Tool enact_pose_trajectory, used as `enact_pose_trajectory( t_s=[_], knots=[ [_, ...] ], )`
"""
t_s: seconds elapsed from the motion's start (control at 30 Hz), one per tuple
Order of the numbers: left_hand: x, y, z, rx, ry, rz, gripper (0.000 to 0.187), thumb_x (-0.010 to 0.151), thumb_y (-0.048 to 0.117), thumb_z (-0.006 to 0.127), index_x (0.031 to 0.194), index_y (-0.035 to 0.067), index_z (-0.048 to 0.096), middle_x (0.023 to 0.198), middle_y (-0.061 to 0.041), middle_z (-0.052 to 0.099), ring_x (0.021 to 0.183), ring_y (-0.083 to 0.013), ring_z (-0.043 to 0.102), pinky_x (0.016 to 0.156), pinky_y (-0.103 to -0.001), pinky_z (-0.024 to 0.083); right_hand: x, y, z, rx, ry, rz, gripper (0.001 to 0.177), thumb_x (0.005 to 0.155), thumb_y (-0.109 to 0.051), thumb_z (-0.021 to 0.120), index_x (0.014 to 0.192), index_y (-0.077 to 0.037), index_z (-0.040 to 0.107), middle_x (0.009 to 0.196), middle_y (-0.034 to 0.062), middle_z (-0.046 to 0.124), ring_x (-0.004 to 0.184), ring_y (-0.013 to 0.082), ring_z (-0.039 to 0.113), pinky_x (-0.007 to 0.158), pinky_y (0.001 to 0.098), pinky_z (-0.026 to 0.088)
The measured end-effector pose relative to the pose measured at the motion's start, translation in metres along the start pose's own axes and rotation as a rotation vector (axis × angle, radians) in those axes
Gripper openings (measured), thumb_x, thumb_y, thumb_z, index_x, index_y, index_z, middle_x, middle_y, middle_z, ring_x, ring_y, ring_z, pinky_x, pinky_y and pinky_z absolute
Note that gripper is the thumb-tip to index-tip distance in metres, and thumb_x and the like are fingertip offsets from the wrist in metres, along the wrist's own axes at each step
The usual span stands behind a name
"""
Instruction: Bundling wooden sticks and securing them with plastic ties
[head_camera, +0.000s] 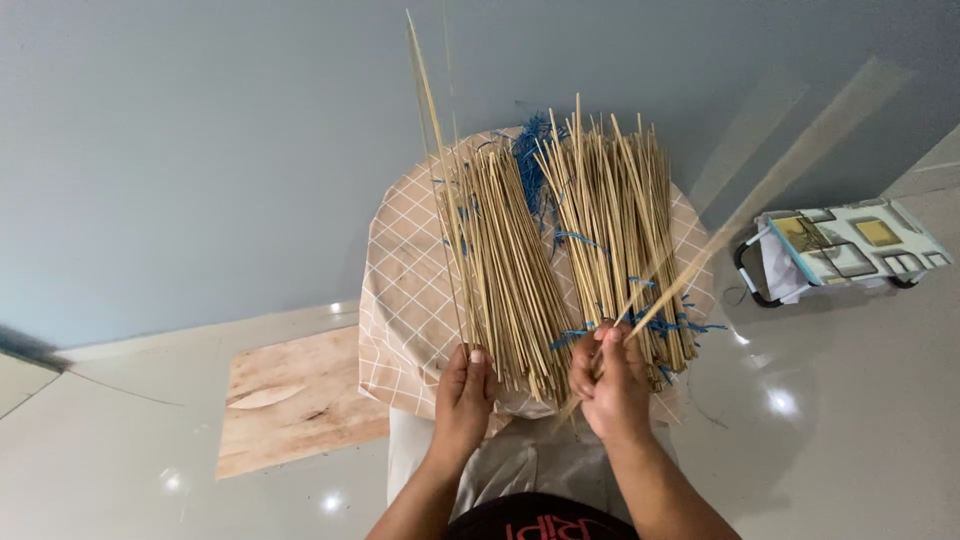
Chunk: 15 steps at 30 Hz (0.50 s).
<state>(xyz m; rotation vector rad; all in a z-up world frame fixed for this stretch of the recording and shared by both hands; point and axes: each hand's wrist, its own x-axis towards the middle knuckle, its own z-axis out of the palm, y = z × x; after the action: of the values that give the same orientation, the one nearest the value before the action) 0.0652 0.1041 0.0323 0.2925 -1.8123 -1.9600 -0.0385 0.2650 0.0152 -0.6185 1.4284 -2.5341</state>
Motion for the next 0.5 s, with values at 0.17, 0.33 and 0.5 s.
enact_pose_trajectory(
  t_s=[0.17,0.33,0.5],
  knots=[
    [-0.018,0.009,0.006,0.09,-0.221,0.122,0.033,0.112,0.028,0.037,0.096,0.009,0.059,0.074,0.001,0.056,0.059,-0.012,0.047,0.047,-0.024,0.038,-0.017,0.015,0.003,-0.076,-0.083,0.149,0.045,0.092,-0.04,0.072,0.121,-0.005,0.064,0.063,-0.0049,0.052,0.045,0.0062,0.038,0.034,0.0225,0.037],
    [-0.025,0.022,0.011,0.464,-0.32,0.131,0.025,0.108,0.025,0.041,0.09,0.009,0.05,0.076,-0.014,0.067,0.063,-0.0322,0.063,0.061,-0.046,0.045,-0.025,0.021,0.015,-0.176,-0.154,0.146,0.042,0.097,-0.04,0.066,0.065,-0.018,0.052,0.05,-0.0044,0.04,0.042,0.0103,0.033,0.04,0.029,0.026],
    [-0.025,0.017,0.015,0.282,-0.3,0.127,0.03,0.109,0.028,0.041,0.087,0.011,0.051,0.076,-0.007,0.062,0.066,-0.0236,0.058,0.063,-0.039,0.045,-0.028,0.033,0.014,-0.136,-0.057,0.129,0.035,0.097,-0.035,0.068,0.075,-0.008,0.06,0.052,-0.0013,0.045,0.044,0.0121,0.041,0.042,0.0289,0.032]
  ],
)
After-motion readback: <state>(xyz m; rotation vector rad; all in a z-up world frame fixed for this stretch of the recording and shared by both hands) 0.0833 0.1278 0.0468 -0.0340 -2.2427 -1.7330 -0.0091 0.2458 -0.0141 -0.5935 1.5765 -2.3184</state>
